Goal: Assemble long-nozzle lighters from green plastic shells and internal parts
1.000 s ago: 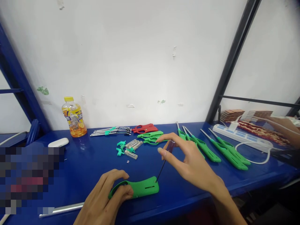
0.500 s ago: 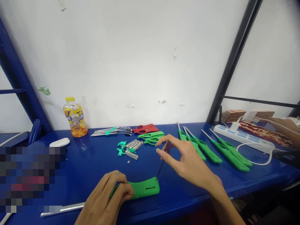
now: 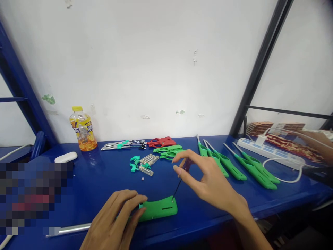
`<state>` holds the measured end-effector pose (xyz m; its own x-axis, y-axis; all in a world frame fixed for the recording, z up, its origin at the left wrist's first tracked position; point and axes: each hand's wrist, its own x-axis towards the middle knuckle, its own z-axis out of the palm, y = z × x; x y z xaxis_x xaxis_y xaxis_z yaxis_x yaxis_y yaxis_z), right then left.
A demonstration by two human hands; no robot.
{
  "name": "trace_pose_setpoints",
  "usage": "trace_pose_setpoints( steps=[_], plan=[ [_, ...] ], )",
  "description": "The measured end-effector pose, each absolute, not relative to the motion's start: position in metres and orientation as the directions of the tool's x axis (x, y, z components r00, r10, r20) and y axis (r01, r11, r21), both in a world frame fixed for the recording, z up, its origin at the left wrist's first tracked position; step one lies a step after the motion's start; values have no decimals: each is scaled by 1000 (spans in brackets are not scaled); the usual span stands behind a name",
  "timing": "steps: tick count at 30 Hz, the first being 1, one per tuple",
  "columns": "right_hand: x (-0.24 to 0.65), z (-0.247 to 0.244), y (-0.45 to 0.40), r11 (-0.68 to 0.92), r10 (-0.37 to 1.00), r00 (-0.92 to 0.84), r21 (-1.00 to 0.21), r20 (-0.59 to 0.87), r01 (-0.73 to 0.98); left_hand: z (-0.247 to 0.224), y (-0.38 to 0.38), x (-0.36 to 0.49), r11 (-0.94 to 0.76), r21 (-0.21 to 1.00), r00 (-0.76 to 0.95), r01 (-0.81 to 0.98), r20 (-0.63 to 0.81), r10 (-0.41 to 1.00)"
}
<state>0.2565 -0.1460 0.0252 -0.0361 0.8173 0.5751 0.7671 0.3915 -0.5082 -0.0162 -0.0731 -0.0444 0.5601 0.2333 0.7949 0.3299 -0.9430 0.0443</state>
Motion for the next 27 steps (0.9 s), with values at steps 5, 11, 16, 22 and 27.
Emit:
trace_pose_setpoints(
  steps=[5,11,16,22,27],
  plan=[
    [256,26,-146,391,828,-57,-502,557,771,-46,-69,-20,-955,18,612,295,764,203],
    [256,26,-146,396,823,-54,-502,566,769,-45,-72,-12,-931,14,591,366,769,244],
    [256,27,-147,369,829,-43,-488,558,791,-52,-71,-9,-884,-130,691,448,678,251],
    [254,28,-146,357,843,-56,-478,535,802,-56,-68,-13,-918,-53,746,392,602,284],
    [251,33,-153,501,816,-164,-537,554,679,-54,-70,-12,-922,-38,752,386,591,291]
  ],
)
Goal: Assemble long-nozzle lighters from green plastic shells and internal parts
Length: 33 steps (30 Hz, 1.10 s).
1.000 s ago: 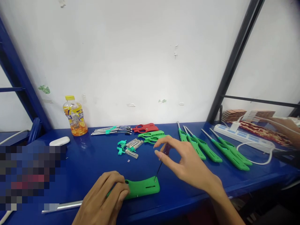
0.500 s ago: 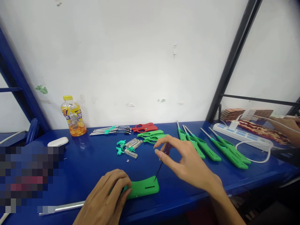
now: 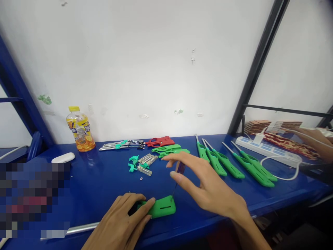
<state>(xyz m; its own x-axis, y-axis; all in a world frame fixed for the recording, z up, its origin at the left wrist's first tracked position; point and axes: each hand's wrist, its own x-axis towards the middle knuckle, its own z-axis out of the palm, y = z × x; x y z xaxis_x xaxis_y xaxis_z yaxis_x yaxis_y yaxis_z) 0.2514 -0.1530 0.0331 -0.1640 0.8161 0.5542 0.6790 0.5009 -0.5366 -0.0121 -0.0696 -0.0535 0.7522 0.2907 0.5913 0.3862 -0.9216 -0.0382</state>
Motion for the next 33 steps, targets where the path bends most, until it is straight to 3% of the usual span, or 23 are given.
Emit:
trace_pose_setpoints(
  steps=[3,6,10,17,22,26,28,31,33],
  plan=[
    [252,31,-152,571,805,-235,-601,545,559,-52,-69,-12,-923,-30,744,383,602,289],
    [251,24,-142,581,798,-194,-640,571,503,-51,-69,-12,-926,-39,730,376,628,270],
    [246,17,-129,603,753,-83,-635,652,483,-48,-71,-11,-923,-72,735,377,630,251],
    [246,20,-129,669,734,-161,-662,659,339,-48,-71,-11,-919,-97,747,383,618,246],
    [249,20,-129,636,697,-58,-579,714,510,-46,-72,-10,-913,-121,743,391,627,234],
    [249,20,-130,682,720,-160,-647,675,341,-46,-71,-9,-917,-120,740,382,634,225],
    [249,20,-131,676,728,-130,-674,673,299,-48,-69,-10,-917,-131,740,377,638,214],
    [251,21,-131,649,695,-42,-601,718,467,-57,-62,-11,-916,-149,726,372,661,187],
    [253,22,-131,641,700,-80,-575,710,509,-67,-56,-12,-920,-151,700,362,695,161]
  ],
)
